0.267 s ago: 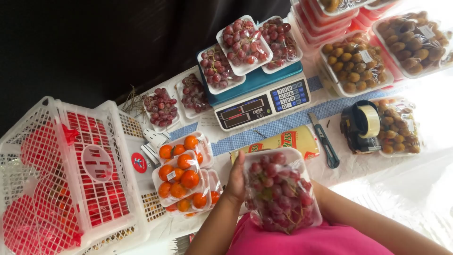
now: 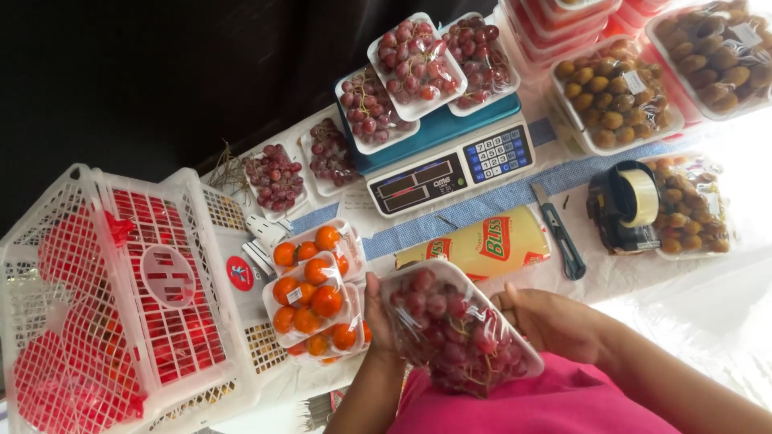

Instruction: Weighing and wrapping trays of grapes with plastic film at a packaging station.

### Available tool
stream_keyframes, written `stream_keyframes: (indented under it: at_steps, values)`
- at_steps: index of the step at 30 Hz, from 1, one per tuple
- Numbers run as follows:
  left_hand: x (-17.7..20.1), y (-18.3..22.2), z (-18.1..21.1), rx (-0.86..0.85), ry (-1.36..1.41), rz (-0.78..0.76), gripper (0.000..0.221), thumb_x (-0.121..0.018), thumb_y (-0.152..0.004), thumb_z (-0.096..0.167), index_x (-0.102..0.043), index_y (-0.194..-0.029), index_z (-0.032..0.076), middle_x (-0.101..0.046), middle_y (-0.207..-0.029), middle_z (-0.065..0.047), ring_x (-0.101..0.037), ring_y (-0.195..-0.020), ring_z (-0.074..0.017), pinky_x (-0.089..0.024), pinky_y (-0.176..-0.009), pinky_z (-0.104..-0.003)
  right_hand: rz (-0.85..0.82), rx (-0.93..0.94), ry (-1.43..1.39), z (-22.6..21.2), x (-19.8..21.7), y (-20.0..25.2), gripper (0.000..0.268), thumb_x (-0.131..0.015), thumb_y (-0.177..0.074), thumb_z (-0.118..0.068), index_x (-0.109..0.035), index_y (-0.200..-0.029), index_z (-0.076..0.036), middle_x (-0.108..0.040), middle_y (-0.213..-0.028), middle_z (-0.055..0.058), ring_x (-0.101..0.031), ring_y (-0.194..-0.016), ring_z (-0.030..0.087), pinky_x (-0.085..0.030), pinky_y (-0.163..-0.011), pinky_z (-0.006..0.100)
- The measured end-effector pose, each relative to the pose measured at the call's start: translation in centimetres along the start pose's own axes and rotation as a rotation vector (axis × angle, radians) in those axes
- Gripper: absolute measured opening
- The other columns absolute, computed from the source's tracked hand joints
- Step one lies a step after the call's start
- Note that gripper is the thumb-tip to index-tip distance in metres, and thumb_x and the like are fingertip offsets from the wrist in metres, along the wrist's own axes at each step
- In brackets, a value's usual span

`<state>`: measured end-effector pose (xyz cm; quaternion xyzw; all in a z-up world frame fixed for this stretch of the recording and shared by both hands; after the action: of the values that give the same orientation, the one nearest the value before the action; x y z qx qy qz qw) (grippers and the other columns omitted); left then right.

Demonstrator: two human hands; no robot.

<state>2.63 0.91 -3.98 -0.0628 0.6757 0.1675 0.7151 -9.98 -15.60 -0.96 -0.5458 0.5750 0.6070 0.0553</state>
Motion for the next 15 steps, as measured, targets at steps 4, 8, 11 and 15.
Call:
stream_keyframes:
  at_steps: [4,8,11,15]
  values:
    - [0.1,0.1,0.5,-0.057,-0.008,0.042,0.081,-0.056,-0.092,0.072,-0.061,-0.136,0.004,-0.061,-0.138,-0.021,-0.055,-0.132,-0.0428,-0.047,-0.111,-0.061,0.059,-0.029,0.24,1.1,2.8,1.4,0.033,-0.068,-0.094,-0.031,-0.063,-0.082,-0.001,-0.061,-0.066,0.015,-0.055,-0.054,0.022,-0.041,-0.044,0.03]
    - [0.8,0.2,0.2,-0.05,-0.031,0.185,0.087,-0.058,-0.085,0.075,-0.061,-0.136,0.004,-0.063,-0.135,-0.021,-0.056,-0.13,-0.043,-0.046,-0.11,-0.06,0.14,0.051,0.173,2.0,3.1,2.0,0.018,-0.064,-0.099,0.001,-0.06,-0.082,0.002,-0.057,-0.064,0.017,-0.042,-0.036,0.017,-0.03,-0.027,0.026]
    - [0.8,-0.1,0.2,-0.068,-0.048,0.209,0.088,-0.057,-0.085,0.075,-0.06,-0.136,0.004,-0.063,-0.134,-0.021,-0.057,-0.128,-0.0426,-0.045,-0.111,-0.06,0.17,0.259,0.509,2.1,4.4,1.6,0.022,-0.065,-0.099,-0.017,-0.064,-0.084,-0.001,-0.065,-0.064,0.013,-0.055,-0.056,0.019,-0.045,-0.054,0.032]
    - [1.0,0.0,0.2,-0.069,-0.039,0.203,0.088,-0.057,-0.086,0.076,-0.06,-0.136,0.003,-0.063,-0.134,-0.021,-0.057,-0.128,-0.0428,-0.045,-0.11,-0.06,0.187,0.267,0.378,1.2,3.4,3.3,0.011,-0.068,-0.097,-0.008,-0.06,-0.093,-0.002,-0.063,-0.075,0.012,-0.058,-0.06,0.021,-0.048,-0.052,0.034]
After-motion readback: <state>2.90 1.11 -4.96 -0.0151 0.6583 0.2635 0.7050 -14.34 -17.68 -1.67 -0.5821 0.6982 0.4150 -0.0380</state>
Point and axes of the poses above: each hand's wrist, its own y-axis away from the middle knuckle, its own x-axis out of the back of the hand, z = x × y, the point moved 4 cm from there along -y, towards the middle knuckle
